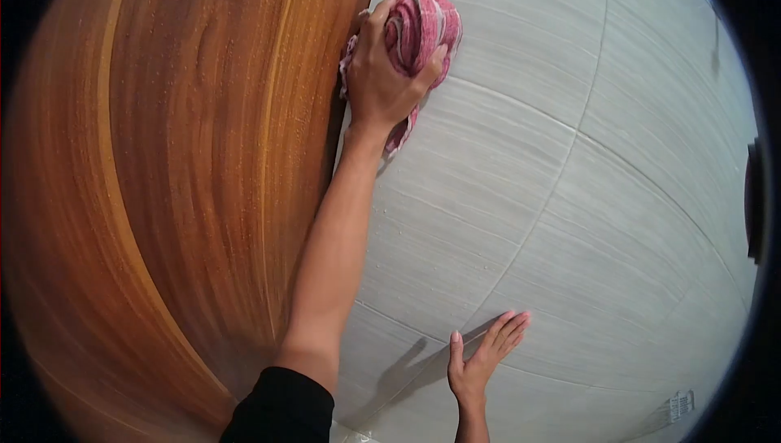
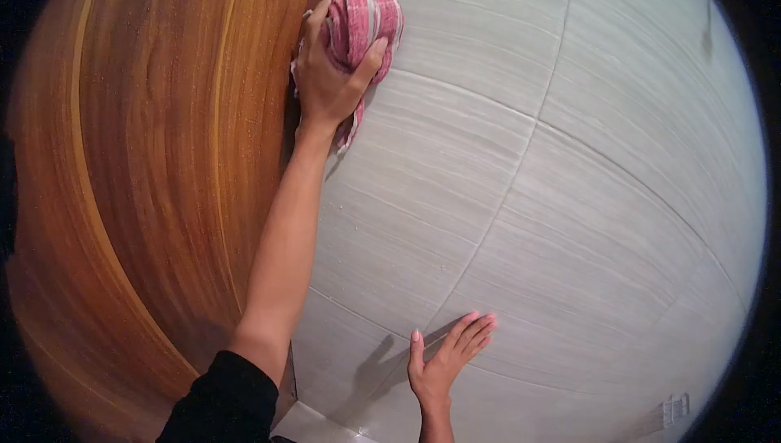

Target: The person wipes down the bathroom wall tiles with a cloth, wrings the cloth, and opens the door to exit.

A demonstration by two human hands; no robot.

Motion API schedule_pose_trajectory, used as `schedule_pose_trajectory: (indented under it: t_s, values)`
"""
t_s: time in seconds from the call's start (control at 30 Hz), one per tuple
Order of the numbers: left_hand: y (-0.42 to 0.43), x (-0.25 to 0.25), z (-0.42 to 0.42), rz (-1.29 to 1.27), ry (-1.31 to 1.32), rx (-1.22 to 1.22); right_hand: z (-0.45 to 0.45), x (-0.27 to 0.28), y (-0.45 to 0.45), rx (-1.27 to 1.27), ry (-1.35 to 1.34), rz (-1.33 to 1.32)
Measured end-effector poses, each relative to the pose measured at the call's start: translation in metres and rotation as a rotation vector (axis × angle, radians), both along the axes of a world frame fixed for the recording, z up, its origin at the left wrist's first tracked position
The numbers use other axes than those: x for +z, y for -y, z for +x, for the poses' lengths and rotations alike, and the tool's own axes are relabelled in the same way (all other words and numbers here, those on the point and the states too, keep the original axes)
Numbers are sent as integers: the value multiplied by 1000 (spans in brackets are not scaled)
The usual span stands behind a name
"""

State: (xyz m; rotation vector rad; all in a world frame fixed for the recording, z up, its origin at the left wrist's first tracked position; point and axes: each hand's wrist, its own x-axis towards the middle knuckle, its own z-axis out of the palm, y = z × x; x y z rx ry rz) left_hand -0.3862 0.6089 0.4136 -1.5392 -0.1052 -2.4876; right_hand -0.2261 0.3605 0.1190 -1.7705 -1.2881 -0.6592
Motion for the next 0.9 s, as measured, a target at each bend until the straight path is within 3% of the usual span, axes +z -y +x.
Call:
schedule_pose_trajectory:
  t_s: [0.17,0.3,0.63,0.73,0.83,0.9]
  values:
    - [-1,-50,-1,-22,-15,-72,2,-2,-2,-1,13,-6]
    - [1,-87,-4,-50,-32,59,0,-3,-2,2,27,-1]
    - [6,-201,-1,-141,-40,37,2,-3,-1,-33,51,-4]
    - [16,-193,-2,-208,-19,44,4,-4,2,-17,49,-18]
    - [17,-154,9,-270,96,157,5,-3,3,-16,44,-25]
    - [21,-112,19,-249,92,99,5,-3,2,-2,33,-39]
